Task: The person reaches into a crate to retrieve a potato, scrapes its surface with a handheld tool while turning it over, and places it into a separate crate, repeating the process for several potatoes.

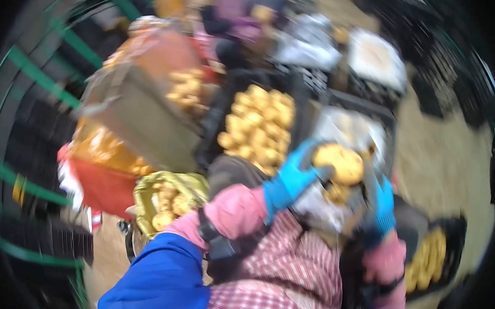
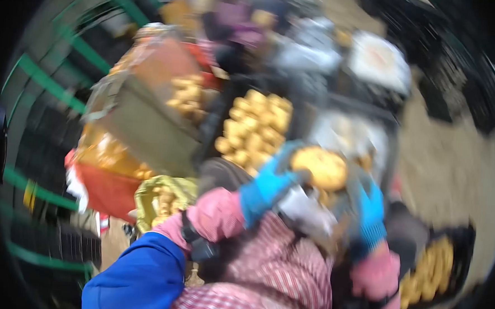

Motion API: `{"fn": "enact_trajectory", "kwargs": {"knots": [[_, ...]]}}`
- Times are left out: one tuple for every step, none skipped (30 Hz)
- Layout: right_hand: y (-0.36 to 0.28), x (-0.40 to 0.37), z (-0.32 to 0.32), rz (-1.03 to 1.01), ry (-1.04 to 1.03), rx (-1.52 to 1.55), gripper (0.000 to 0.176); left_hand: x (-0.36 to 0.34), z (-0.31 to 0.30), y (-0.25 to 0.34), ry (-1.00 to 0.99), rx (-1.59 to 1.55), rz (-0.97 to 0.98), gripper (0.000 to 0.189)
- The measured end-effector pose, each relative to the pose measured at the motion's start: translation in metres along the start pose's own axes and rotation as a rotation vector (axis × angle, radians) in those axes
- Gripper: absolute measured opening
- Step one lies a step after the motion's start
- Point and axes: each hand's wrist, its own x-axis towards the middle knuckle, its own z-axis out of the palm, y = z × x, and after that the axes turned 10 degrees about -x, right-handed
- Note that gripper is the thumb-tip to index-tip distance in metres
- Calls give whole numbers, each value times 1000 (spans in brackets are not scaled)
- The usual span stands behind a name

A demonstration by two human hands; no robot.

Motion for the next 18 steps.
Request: {"fn": "enact_trajectory", "kwargs": {"knots": [[-6, -1, -4, 89, -30, -27, 42, 2, -21, 17, 88, 94, 100, 57], [-12, 0, -9, 177, -62, -55, 43, 6, -37, 30, 149, 168, 180, 58], [-21, -3, -9, 166, -47, -55, 45, 14, -57, 46, 211, 245, 256, 52], [-19, 0, -12, 154, -48, -52, 45, 27, -92, 79, 281, 341, 374, 46], [-13, 5, -20, 153, -44, -47, 44, 42, -130, 116, 349, 458, 511, 40], [-4, 5, -31, 172, -28, -42, 44, 58, -174, 162, 384, 610, 665, 35], [3, 16, -45, 277, -26, -54, 44, 76, -222, 211, 372, 785, 803, 29], [8, 21, -60, 304, 0, 13, 43, 102, -256, 242, 311, 848, 847, 24], [4, 24, -70, 270, 52, 157, 43, 131, -270, 252, 244, 785, 805, 21], [-7, 24, -73, 217, 124, 268, 42, 156, -239, 230, 233, 629, 685, 24], [-22, 26, -74, 138, 219, 278, 41, 181, -207, 209, 239, 469, 570, 28], [-39, 32, -72, 42, 329, 171, 45, 197, -178, 194, 242, 340, 470, 32], [-45, 37, -73, 17, 455, 131, 48, 203, -157, 181, 260, 233, 369, 37], [-50, 37, -70, 53, 521, 113, 48, 206, -145, 166, 288, 142, 271, 42], [-53, 31, -74, 82, 577, 103, 48, 194, -107, 130, -3, 288, 108, 41], [-50, 31, -77, 117, 630, 84, 48, 180, -61, 69, -294, 419, -57, 41], [-39, 29, -85, 94, 590, 30, 48, 172, -20, 5, -584, 545, -213, 41], [-27, 27, -93, 69, 552, -23, 48, 160, 6, -51, -810, 675, -235, 39]]}}
